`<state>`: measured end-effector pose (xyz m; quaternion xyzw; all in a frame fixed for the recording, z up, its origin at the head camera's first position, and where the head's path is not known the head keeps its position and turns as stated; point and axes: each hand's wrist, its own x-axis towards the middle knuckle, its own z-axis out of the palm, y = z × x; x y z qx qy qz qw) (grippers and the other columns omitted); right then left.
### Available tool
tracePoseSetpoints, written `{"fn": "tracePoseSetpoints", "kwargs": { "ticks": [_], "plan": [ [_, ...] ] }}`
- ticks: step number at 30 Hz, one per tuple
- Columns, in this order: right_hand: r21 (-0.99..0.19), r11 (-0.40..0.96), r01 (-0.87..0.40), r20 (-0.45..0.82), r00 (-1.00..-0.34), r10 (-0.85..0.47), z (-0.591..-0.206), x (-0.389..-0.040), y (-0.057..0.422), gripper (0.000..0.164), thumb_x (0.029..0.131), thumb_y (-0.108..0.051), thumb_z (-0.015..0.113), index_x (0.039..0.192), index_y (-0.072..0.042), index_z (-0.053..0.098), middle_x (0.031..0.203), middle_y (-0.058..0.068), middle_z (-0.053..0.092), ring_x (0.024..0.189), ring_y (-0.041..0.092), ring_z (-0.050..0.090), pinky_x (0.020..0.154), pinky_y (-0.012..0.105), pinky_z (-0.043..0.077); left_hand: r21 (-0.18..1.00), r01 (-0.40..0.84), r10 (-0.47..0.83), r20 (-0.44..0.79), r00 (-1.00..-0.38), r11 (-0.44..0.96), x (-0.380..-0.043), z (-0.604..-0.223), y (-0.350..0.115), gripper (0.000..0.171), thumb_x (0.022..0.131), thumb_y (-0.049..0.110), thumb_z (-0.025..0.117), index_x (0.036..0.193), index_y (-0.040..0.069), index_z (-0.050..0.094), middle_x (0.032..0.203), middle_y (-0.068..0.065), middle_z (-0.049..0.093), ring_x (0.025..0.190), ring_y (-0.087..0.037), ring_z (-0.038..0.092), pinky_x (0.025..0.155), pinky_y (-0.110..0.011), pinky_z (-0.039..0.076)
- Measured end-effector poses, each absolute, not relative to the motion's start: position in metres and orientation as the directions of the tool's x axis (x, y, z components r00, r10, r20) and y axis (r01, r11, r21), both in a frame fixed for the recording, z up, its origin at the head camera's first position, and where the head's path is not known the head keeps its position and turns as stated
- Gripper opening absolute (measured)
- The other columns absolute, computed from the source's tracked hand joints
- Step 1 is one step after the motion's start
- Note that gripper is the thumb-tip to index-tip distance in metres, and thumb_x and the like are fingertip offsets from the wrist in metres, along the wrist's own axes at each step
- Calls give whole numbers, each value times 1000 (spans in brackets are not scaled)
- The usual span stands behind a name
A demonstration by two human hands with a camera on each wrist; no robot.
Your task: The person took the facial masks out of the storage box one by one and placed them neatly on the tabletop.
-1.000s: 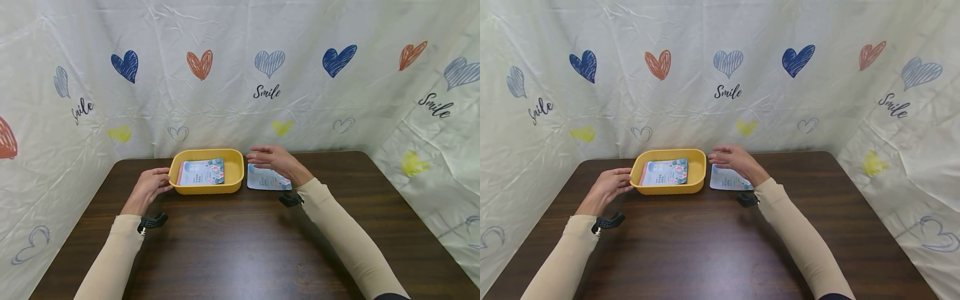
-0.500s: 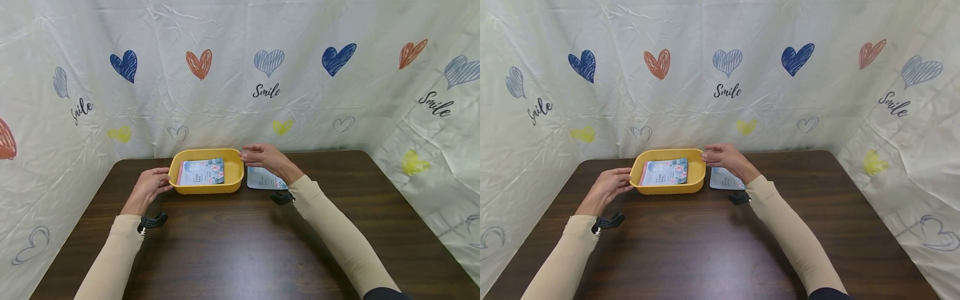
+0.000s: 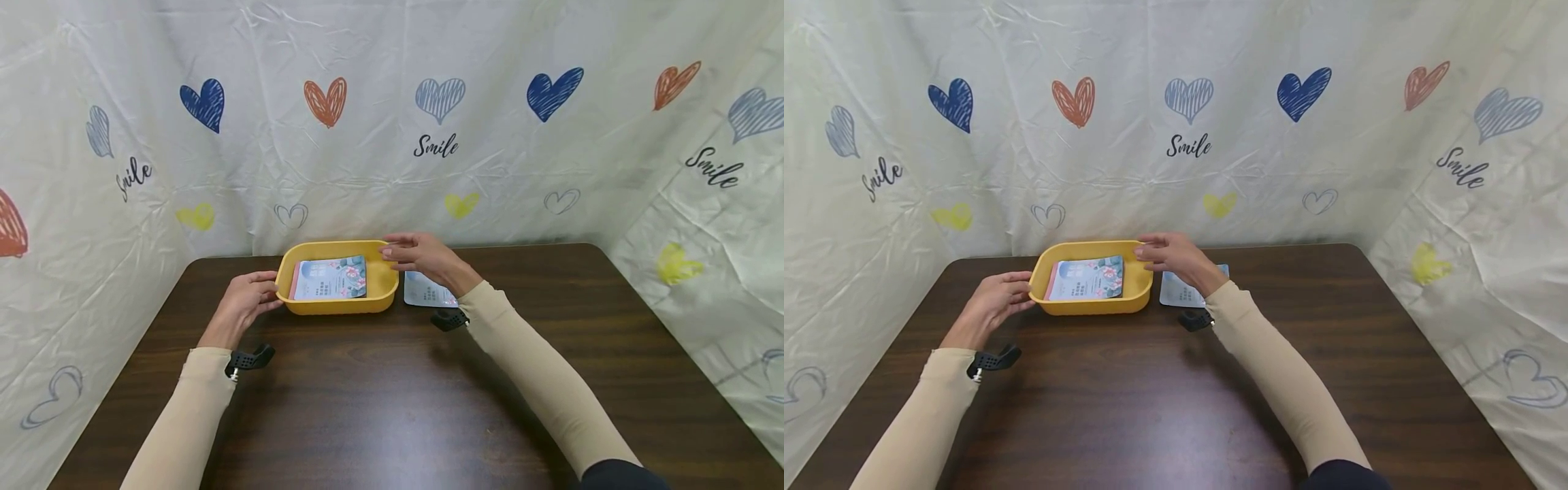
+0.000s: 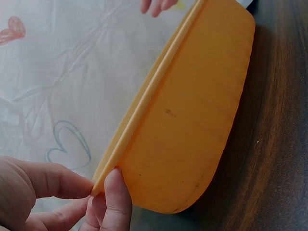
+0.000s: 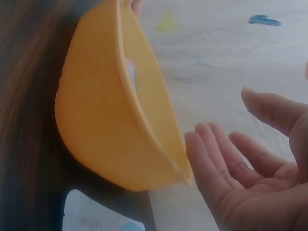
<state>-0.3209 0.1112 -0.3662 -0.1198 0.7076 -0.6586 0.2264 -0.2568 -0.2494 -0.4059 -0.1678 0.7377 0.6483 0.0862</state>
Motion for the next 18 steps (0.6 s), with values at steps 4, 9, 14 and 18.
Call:
{"fn": "tracePoseSetpoints", "kwargs": {
  "ticks": [4, 9, 14, 18],
  "plan": [
    [-983, 102, 151, -181, -870, -459, -368, -322, 104, 62, 96, -15, 71, 151, -4, 44, 146, 16, 56, 136, 36, 51, 110, 49, 46, 929, -358, -140, -343, -929, 95, -257, -407, -250, 51, 102, 10, 58, 152, 5, 45, 145, -21, 47, 102, -24, 60, 87, -27, 59],
    [-982, 113, 153, -188, -872, -451, -370, -323, 98, 61, 96, -15, 71, 151, -6, 46, 143, 14, 58, 134, 32, 55, 108, 46, 49, 924, -368, -144, -352, -925, 103, -257, -408, -251, 51, 102, 10, 58, 152, 4, 45, 145, -20, 47, 102, -24, 60, 86, -26, 60],
    [-983, 118, 143, -181, -870, -459, -371, -324, 92, 59, 98, -14, 68, 152, -7, 45, 143, 13, 59, 133, 29, 55, 106, 42, 51, 927, -360, -139, -345, -928, 100, -256, -408, -251, 51, 103, 10, 58, 151, 4, 45, 145, -20, 46, 102, -23, 61, 87, -27, 59],
    [-982, 117, 148, -186, -866, -463, -371, -325, 88, 57, 99, -12, 65, 152, -8, 45, 146, 15, 56, 135, 29, 53, 106, 41, 51, 928, -358, -140, -342, -929, 104, -256, -406, -250, 51, 103, 11, 58, 152, 5, 45, 145, -20, 46, 103, -24, 60, 88, -27, 59]
  ]
}}
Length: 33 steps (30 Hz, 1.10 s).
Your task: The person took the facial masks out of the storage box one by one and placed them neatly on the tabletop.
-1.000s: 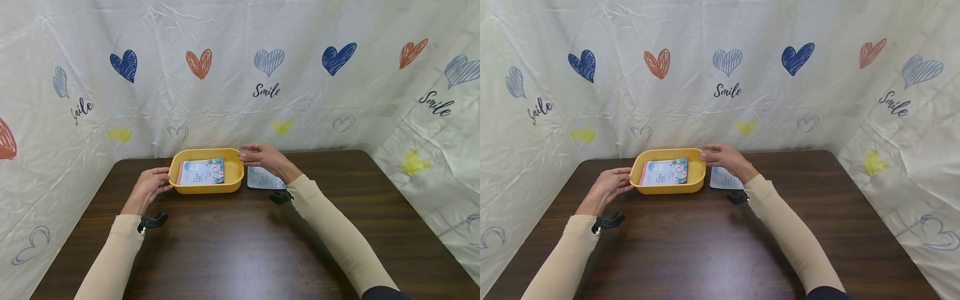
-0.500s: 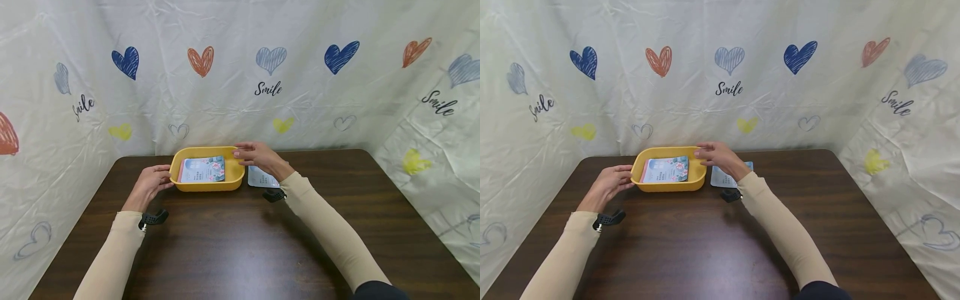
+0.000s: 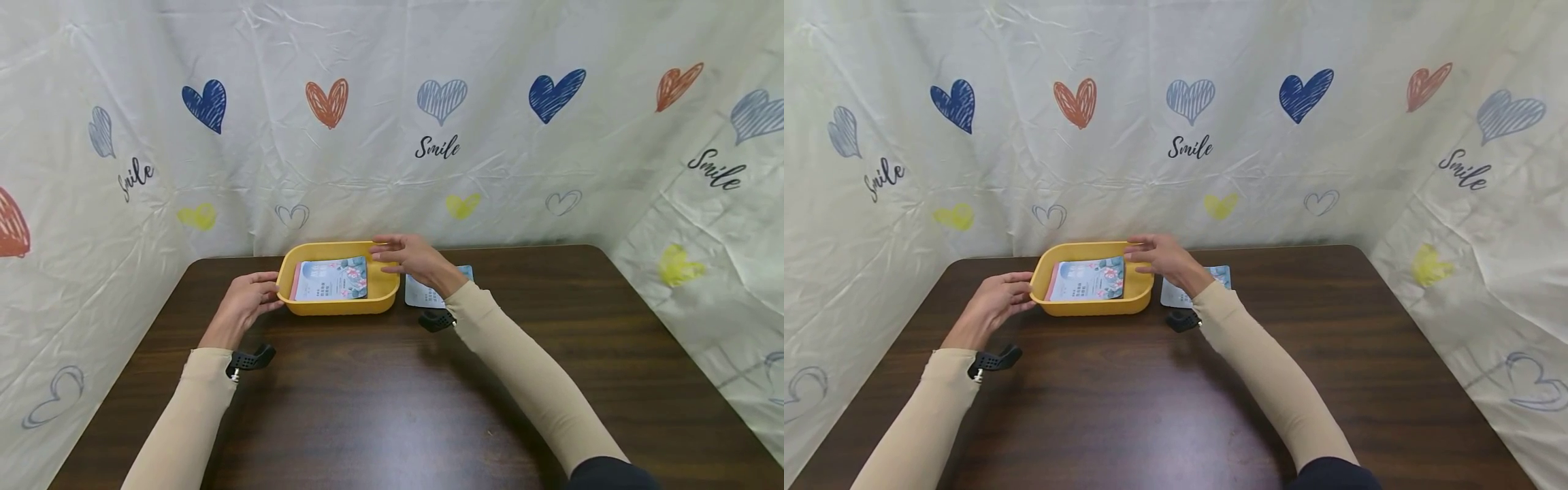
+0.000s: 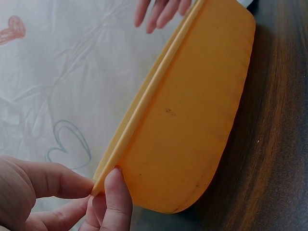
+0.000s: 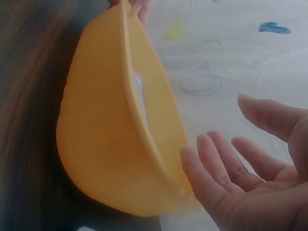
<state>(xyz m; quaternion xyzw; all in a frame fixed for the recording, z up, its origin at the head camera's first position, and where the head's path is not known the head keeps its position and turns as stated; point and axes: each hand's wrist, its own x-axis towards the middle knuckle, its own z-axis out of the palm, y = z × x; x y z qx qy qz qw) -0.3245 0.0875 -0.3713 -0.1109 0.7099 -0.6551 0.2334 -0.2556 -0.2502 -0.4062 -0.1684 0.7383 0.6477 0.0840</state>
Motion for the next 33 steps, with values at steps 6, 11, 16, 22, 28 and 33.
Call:
{"fn": "tracePoseSetpoints", "kwargs": {
  "ticks": [6, 11, 16, 22, 28, 33],
  "plan": [
    [-978, 120, 168, -205, -866, -456, -372, -325, 78, 57, 99, -11, 65, 152, -8, 45, 147, 15, 56, 137, 31, 52, 109, 44, 48, 930, -355, -136, -341, -930, 98, -256, -407, -250, 51, 103, 10, 57, 152, 4, 44, 146, -21, 46, 106, -26, 60, 88, -27, 59],
    [-976, 128, 175, -214, -862, -459, -371, -326, 72, 57, 99, -9, 64, 153, -9, 45, 148, 16, 54, 136, 31, 52, 112, 47, 45, 930, -355, -136, -342, -930, 94, -257, -407, -251, 51, 103, 10, 57, 152, 5, 44, 146, -20, 46, 105, -25, 60, 88, -27, 59],
    [-977, 144, 158, -209, -855, -475, -371, -325, 66, 58, 99, -12, 65, 153, -8, 43, 149, 16, 53, 139, 33, 48, 115, 52, 41, 931, -354, -138, -341, -930, 91, -258, -406, -251, 51, 103, 10, 58, 152, 5, 45, 146, -20, 46, 104, -24, 61, 88, -27, 59],
    [-980, 137, 147, -196, -851, -486, -375, -325, 60, 57, 100, -10, 64, 153, -7, 43, 149, 18, 52, 138, 33, 49, 117, 56, 36, 931, -352, -136, -338, -931, 95, -256, -405, -250, 49, 104, 10, 55, 151, 4, 45, 146, -21, 46, 109, -27, 60, 89, -26, 58],
    [-981, 155, 117, -180, -848, -498, -380, -327, 55, 56, 100, -10, 64, 152, -6, 45, 150, 19, 51, 136, 30, 51, 118, 56, 35, 930, -354, -141, -340, -930, 95, -256, -405, -250, 49, 103, 9, 55, 151, 3, 45, 146, -21, 46, 106, -26, 60, 88, -26, 59],
    [-982, 155, 108, -172, -849, -500, -383, -328, 51, 55, 98, -8, 66, 150, -7, 47, 151, 19, 49, 136, 30, 51, 118, 55, 34, 931, -355, -137, -342, -930, 87, -257, -405, -251, 50, 103, 7, 55, 151, 3, 45, 145, -22, 46, 101, -23, 61, 86, -26, 59]
  ]
}}
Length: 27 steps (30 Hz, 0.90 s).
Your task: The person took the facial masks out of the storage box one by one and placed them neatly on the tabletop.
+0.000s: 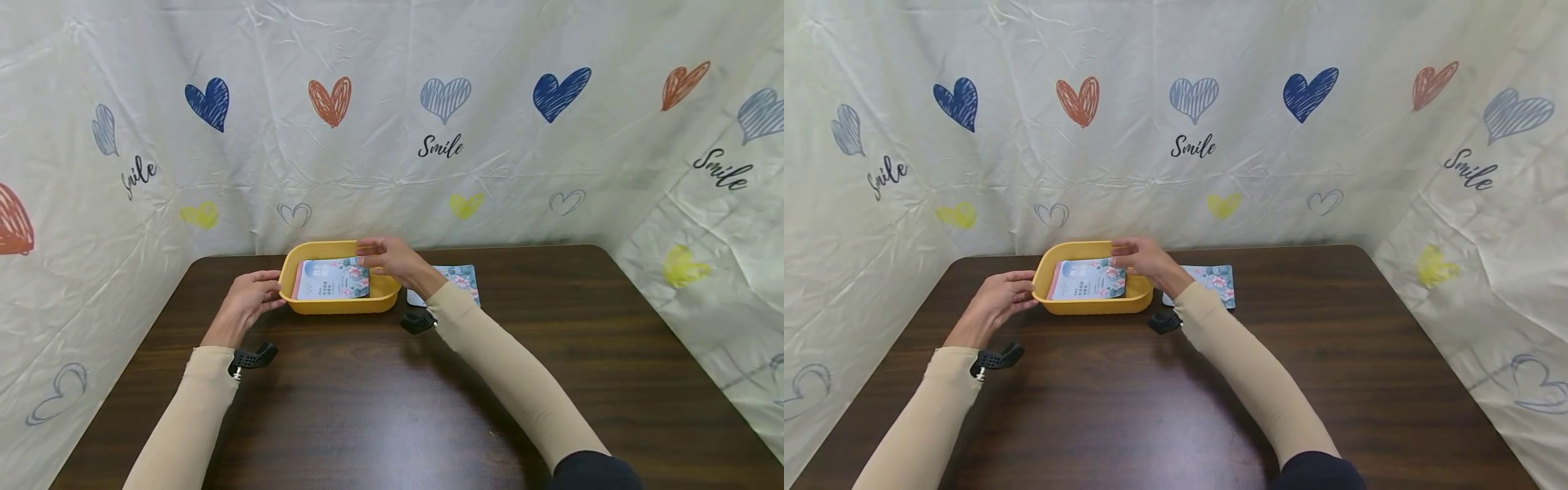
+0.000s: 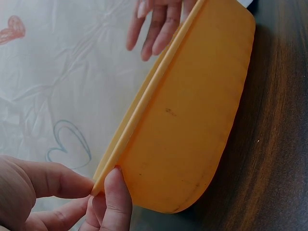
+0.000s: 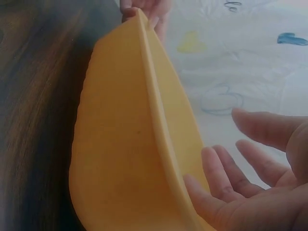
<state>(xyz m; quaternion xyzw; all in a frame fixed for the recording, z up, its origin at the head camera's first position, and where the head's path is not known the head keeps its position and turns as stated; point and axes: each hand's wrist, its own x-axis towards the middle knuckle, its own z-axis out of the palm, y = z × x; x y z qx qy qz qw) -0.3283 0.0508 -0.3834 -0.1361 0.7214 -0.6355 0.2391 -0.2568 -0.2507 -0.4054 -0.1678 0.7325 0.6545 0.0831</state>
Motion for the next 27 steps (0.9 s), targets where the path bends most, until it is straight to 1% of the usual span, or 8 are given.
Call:
{"fn": "tracePoseSetpoints", "kwargs": {
  "ticks": [7, 15, 23, 27],
  "plan": [
    [-976, 176, 129, -200, -851, -486, -389, -331, 41, 56, 98, -2, 63, 151, -7, 47, 152, 17, 49, 135, 30, 51, 118, 56, 34, 932, -354, -140, -340, -930, 85, -258, -407, -250, 49, 103, 7, 55, 151, 4, 45, 144, -21, 47, 103, -24, 60, 86, -26, 60],
    [-962, 230, 144, -240, -850, -469, -391, -330, 36, 58, 95, -11, 70, 150, -11, 50, 151, 13, 50, 134, 28, 51, 116, 56, 37, 932, -351, -141, -337, -931, 88, -260, -407, -248, 49, 102, 6, 56, 150, 2, 46, 144, -21, 49, 109, -28, 60, 86, -27, 60],
    [-964, 226, 140, -235, -847, -477, -391, -329, 35, 54, 98, -9, 66, 150, -9, 49, 151, 14, 50, 134, 29, 52, 115, 57, 38, 933, -352, -136, -339, -931, 80, -258, -405, -248, 50, 102, 5, 56, 151, 1, 44, 145, -23, 47, 108, -27, 60, 85, -27, 60],
    [-966, 215, 141, -229, -852, -471, -393, -329, 34, 52, 98, -9, 66, 147, -7, 52, 150, 15, 51, 129, 29, 55, 114, 57, 40, 933, -351, -135, -339, -931, 82, -257, -404, -248, 50, 102, 6, 56, 151, 2, 44, 145, -23, 48, 108, -27, 60, 86, -27, 60]
  ]
}}
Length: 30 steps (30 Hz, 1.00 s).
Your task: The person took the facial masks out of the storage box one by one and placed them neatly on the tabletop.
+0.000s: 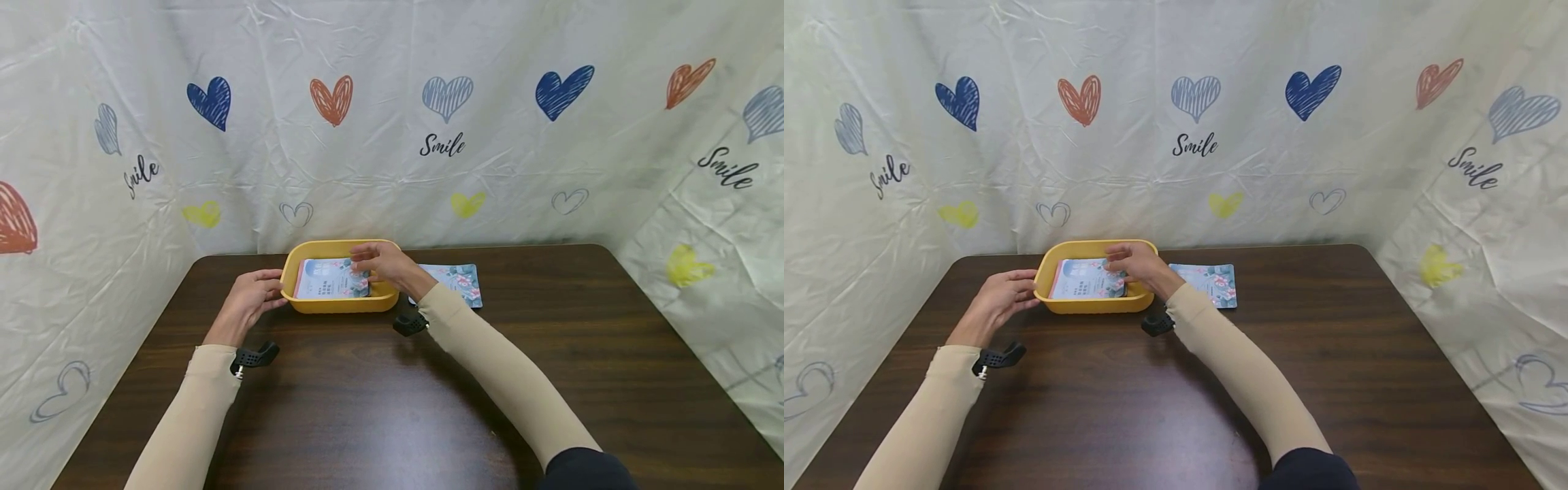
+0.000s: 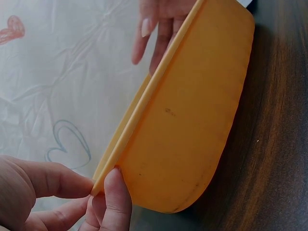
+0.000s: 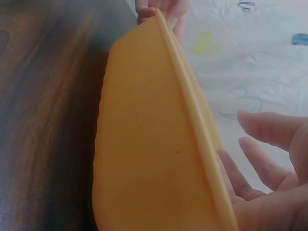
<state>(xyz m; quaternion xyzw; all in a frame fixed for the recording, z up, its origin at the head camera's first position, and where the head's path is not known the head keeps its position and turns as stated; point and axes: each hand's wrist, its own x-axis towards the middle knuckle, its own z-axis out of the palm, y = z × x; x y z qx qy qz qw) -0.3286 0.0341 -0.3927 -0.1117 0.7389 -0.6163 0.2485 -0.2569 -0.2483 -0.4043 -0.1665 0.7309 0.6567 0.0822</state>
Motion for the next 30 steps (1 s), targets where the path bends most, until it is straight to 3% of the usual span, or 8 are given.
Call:
{"fn": "tracePoseSetpoints", "kwargs": {
  "ticks": [8, 17, 24, 30],
  "plan": [
    [-982, 64, 177, -188, -906, -380, -396, -324, 30, 44, 99, -1, 61, 143, 2, 53, 150, 23, 44, 131, 36, 53, 111, 53, 44, 932, -353, -132, -341, -931, 82, -257, -405, -249, 51, 102, 5, 56, 151, 2, 44, 145, -23, 47, 102, -23, 60, 83, -26, 61],
    [-979, 10, 205, -199, -940, -278, -398, -324, 24, 50, 93, 3, 67, 140, 4, 52, 146, 22, 44, 120, 33, 58, 103, 45, 53, 934, -350, -129, -339, -932, 76, -258, -404, -249, 51, 102, 5, 56, 151, 2, 44, 146, -24, 46, 104, -25, 60, 82, -25, 61],
    [-963, 61, 263, -269, -910, -315, -398, -324, 18, 67, 93, 4, 68, 153, 0, 38, 148, 21, 47, 128, 33, 57, 98, 43, 56, 932, -355, -129, -344, -930, 76, -257, -404, -249, 51, 101, 4, 56, 151, 2, 45, 146, -23, 46, 95, -19, 61, 82, -26, 61],
    [-959, 116, 259, -283, -889, -359, -397, -321, 16, 66, 94, 5, 66, 153, 2, 38, 141, 23, 55, 123, 35, 61, 101, 45, 54, 931, -357, -131, -346, -929, 77, -257, -403, -249, 51, 101, 4, 56, 151, 2, 45, 147, -23, 45, 96, -20, 60, 82, -26, 61]
  ]
}}
